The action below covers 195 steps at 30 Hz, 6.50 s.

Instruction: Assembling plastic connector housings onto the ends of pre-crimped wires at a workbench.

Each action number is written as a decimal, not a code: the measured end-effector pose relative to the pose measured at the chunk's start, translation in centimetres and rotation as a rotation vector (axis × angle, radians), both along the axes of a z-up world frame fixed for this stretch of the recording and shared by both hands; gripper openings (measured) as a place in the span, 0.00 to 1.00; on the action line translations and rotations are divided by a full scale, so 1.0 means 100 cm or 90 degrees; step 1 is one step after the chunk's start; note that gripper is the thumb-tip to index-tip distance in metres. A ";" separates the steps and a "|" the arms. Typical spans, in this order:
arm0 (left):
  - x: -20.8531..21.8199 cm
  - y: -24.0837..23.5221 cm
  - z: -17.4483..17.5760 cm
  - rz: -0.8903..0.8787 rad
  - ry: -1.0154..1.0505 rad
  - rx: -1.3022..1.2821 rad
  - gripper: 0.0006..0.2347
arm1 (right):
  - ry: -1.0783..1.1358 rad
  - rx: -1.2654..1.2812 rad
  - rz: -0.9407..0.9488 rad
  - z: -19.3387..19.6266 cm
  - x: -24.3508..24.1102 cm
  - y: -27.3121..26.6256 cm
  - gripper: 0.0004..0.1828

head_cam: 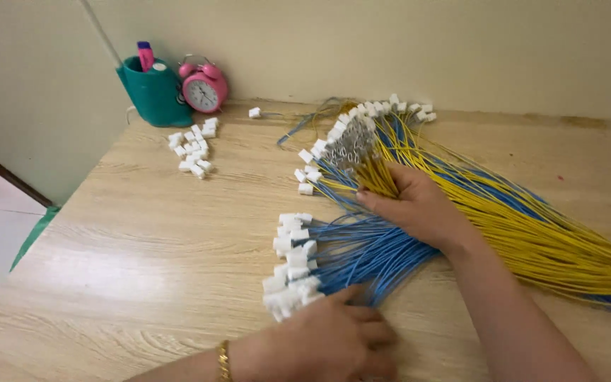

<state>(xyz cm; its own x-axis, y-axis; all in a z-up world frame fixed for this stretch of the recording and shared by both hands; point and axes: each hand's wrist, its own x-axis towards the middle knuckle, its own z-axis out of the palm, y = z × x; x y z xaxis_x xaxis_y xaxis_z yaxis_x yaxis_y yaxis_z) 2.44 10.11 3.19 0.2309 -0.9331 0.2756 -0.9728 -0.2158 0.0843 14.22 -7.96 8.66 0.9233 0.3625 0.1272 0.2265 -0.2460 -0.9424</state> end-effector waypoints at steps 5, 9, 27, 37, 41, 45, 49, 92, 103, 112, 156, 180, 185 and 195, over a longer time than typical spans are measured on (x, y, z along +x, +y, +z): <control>0.021 0.033 0.025 -0.053 0.081 0.008 0.13 | 0.015 -0.027 0.010 0.005 -0.004 0.009 0.09; 0.029 0.037 0.023 -0.071 0.100 0.022 0.10 | 0.026 -0.024 0.033 -0.006 -0.001 0.012 0.14; 0.162 0.068 0.017 0.366 0.413 -0.174 0.14 | -0.079 0.077 0.087 -0.037 0.012 -0.007 0.07; 0.189 0.043 0.030 0.420 0.337 0.029 0.17 | -0.028 -0.067 0.084 -0.037 -0.007 -0.005 0.03; 0.199 0.050 0.020 0.422 0.347 0.028 0.15 | -0.010 -0.024 -0.003 -0.048 -0.001 -0.015 0.05; 0.201 0.060 0.011 0.417 0.314 0.014 0.11 | 0.022 -0.010 -0.057 -0.033 0.000 -0.011 0.06; 0.191 0.069 0.002 0.417 0.283 -0.005 0.11 | -0.062 -0.027 -0.003 -0.050 0.002 -0.016 0.02; 0.186 0.064 -0.010 0.491 0.451 -0.139 0.16 | -0.230 -0.299 0.255 -0.011 0.017 0.025 0.07; 0.178 0.065 0.002 0.469 0.525 -0.195 0.17 | -0.391 -0.584 0.084 -0.071 0.066 0.038 0.04; 0.169 0.065 0.008 0.364 0.696 -0.298 0.21 | -0.331 -0.499 0.082 -0.044 0.051 0.037 0.07; 0.183 0.075 -0.017 0.329 0.839 -0.556 0.14 | 0.014 -0.620 0.484 0.013 -0.013 0.053 0.05; 0.200 0.077 -0.044 0.274 0.822 -0.620 0.14 | 0.040 -0.482 0.490 0.005 -0.010 0.050 0.07; 0.210 0.076 -0.059 0.267 0.832 -0.631 0.14 | 0.025 -0.423 0.480 0.011 -0.007 0.047 0.05; 0.205 0.075 -0.057 0.250 0.853 -0.652 0.11 | 0.038 -0.018 0.020 -0.035 0.044 0.026 0.09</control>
<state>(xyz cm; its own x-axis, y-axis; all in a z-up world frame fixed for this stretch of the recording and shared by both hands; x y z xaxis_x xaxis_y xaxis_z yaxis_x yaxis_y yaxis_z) 22.98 17.65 -2.56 0.9284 -0.3535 0.1148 -0.0247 0.2496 0.9680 18.63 -5.36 5.20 0.9170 0.3942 0.0614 0.1780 -0.2666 -0.9472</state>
